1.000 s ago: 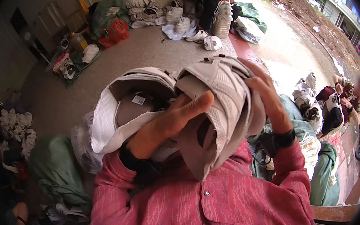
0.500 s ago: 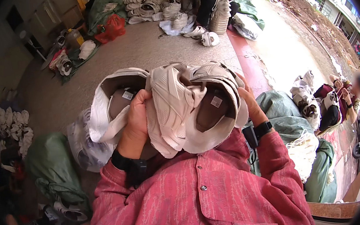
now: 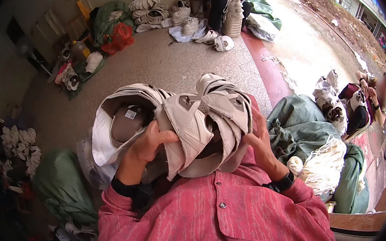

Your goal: Insert laces into the eyelets of a shoe and organize them.

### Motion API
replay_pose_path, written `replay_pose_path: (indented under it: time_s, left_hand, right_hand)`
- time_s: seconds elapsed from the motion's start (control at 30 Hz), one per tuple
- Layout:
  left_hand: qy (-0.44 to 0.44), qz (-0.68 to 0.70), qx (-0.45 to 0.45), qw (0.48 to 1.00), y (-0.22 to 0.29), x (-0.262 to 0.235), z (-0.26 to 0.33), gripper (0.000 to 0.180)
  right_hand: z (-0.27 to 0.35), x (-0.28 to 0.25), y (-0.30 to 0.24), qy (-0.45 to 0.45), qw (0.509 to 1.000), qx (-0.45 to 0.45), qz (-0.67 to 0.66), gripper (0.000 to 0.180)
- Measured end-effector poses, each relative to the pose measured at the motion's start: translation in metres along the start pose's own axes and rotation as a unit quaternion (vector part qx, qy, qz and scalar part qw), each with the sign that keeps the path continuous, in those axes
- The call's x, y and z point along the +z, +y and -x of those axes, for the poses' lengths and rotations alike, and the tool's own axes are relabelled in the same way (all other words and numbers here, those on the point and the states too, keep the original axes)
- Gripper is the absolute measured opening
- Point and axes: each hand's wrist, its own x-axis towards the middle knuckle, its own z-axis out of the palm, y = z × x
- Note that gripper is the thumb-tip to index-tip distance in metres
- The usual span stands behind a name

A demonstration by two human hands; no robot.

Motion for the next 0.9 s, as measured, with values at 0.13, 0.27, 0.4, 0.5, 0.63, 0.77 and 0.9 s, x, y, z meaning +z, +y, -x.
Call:
replay_pose_path:
  time_s: [0.13,0.27,0.4,0.5,0.63,0.77,0.9]
  left_hand:
    - [-0.043,0.099,-0.027,0.994,-0.022,0.006,0.006,0.062]
    - [-0.080,0.059,-0.031,0.995,-0.027,0.020,0.013,0.086]
    - [-0.095,0.007,-0.042,0.995,-0.009,0.021,0.010,0.089]
    - [-0.084,-0.207,0.003,0.975,-0.003,0.014,0.007,0.093]
    - [-0.029,-0.250,0.011,0.968,0.007,0.030,-0.008,0.081]
    - [0.010,-0.188,-0.008,0.982,0.015,0.031,-0.013,0.067]
    - [0.032,0.077,-0.036,0.996,0.017,0.013,-0.031,0.054]
  right_hand:
    - [0.018,0.000,-0.010,-0.020,0.999,0.033,-0.017,0.077]
    - [-0.012,-0.050,-0.008,-0.059,0.991,0.077,0.098,0.059]
    - [-0.069,-0.095,-0.016,-0.045,0.985,0.029,0.164,0.056]
    - [-0.125,-0.089,-0.022,-0.097,0.975,-0.014,0.202,0.061]
    - [-0.206,-0.085,0.012,-0.165,0.961,-0.005,0.220,0.070]
    - [-0.230,-0.055,0.049,-0.273,0.952,0.137,0.025,0.077]
    - [-0.213,-0.060,0.056,-0.239,0.943,0.220,-0.075,0.072]
